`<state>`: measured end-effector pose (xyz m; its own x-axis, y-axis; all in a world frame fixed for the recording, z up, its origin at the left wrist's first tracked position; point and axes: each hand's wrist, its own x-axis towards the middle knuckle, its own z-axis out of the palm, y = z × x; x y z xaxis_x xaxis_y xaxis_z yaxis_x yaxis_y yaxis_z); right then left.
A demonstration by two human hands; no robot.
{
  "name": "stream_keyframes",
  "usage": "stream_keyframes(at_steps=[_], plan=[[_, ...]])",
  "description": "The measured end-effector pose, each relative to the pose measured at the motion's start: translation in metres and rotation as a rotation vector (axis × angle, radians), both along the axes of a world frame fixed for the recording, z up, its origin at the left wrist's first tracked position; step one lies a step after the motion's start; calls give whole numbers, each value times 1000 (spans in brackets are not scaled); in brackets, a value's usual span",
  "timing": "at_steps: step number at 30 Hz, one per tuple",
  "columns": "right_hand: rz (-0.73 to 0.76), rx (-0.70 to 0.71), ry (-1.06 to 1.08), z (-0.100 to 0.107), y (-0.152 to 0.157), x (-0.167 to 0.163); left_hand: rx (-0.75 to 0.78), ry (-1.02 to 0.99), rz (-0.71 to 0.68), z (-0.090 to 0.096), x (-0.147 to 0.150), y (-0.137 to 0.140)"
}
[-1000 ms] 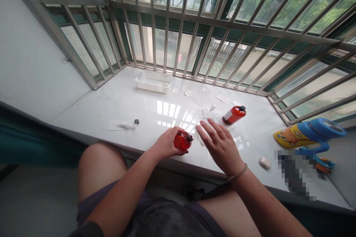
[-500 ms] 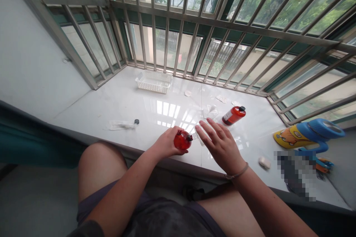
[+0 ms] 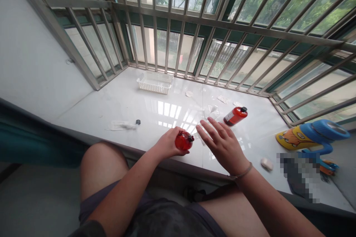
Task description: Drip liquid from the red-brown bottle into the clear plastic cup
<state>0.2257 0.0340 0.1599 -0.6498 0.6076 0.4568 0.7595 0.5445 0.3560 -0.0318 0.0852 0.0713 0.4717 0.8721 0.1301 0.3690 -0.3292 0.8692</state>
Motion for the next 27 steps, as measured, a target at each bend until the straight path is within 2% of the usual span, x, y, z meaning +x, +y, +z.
stream_keyframes(at_steps=[27], plan=[[29,11,-42,13,2,-1,-14,-28,-2,2,-1,0]])
